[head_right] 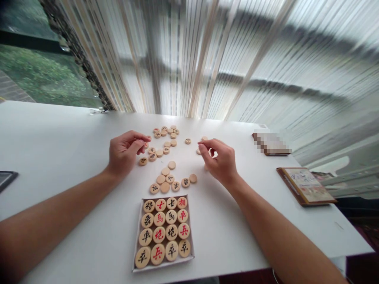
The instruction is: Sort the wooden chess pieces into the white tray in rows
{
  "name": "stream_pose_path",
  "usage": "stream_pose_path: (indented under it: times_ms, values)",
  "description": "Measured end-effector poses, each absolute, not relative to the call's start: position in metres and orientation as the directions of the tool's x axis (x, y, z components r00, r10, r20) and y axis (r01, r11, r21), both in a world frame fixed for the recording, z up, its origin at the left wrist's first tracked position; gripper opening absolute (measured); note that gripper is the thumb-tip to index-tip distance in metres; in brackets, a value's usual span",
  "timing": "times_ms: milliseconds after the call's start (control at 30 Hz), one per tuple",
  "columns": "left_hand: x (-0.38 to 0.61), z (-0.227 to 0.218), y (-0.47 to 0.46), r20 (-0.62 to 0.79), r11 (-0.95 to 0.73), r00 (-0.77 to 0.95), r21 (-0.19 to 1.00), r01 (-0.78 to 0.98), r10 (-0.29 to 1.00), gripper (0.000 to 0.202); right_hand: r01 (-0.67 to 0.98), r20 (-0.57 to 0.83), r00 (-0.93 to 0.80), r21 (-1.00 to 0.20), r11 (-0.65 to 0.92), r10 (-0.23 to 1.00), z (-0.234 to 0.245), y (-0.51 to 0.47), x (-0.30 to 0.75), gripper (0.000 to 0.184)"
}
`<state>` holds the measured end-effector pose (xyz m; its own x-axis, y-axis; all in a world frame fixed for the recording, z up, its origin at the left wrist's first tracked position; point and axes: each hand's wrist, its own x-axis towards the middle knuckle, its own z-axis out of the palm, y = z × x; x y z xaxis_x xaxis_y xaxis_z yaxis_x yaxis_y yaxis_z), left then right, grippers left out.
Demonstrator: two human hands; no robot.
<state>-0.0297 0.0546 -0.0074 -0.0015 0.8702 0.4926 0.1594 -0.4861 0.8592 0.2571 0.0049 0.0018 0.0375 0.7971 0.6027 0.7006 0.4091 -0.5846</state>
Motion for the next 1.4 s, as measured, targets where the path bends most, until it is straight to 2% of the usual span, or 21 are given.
stream_pose_path:
  times_ms: [67, 167, 367, 533, 700, 967, 1167, 1300, 1400]
  values:
    - [-0.034, -0.005, 0.060, 0.521, -0.508, -0.019, 0.839, 0.196, 0.853, 0.016, 0.668, 0.596, 0.142, -0.647, 0.368, 0.790, 0.002, 0.013, 0.270, 0.027]
    - [-0.042, -0.001, 0.069, 0.567, -0.533, -0.038, 0.793, 0.295, 0.823, 0.017, 0.643, 0.571, 0.199, -0.689, 0.334, 0.796, -0.001, 0.023, 0.286, 0.033]
    - [-0.057, -0.003, 0.096, 0.561, -0.477, -0.147, 0.792, 0.381, 0.814, 0.019, 0.687, 0.520, 0.159, -0.668, 0.284, 0.839, -0.011, 0.031, 0.289, 0.026]
    - [-0.066, -0.010, 0.111, 0.535, -0.414, -0.175, 0.788, 0.455, 0.826, 0.023, 0.705, 0.502, 0.052, -0.631, 0.324, 0.863, -0.018, 0.033, 0.284, 0.026]
    - [-0.066, -0.014, 0.112, 0.457, -0.349, -0.081, 0.770, 0.534, 0.886, 0.023, 0.733, 0.491, -0.014, -0.587, 0.343, 0.871, -0.024, 0.035, 0.286, 0.027]
    - [-0.065, -0.014, 0.110, 0.354, -0.299, 0.029, 0.740, 0.602, 0.935, 0.028, 0.743, 0.508, 0.009, -0.580, 0.334, 0.861, -0.026, 0.034, 0.287, 0.026]
    - [-0.069, -0.012, 0.107, 0.314, -0.320, 0.121, 0.726, 0.608, 0.942, 0.012, 0.738, 0.506, 0.039, -0.596, 0.316, 0.862, -0.028, 0.035, 0.288, 0.028]
    - [-0.074, -0.010, 0.102, 0.279, -0.365, 0.236, 0.718, 0.593, 0.931, 0.024, 0.733, 0.505, 0.031, -0.598, 0.324, 0.862, -0.028, 0.034, 0.287, 0.027]
    - [-0.077, -0.009, 0.101, 0.278, -0.412, 0.308, 0.702, 0.582, 0.910, 0.025, 0.729, 0.511, 0.016, -0.594, 0.339, 0.860, -0.027, 0.034, 0.285, 0.026]
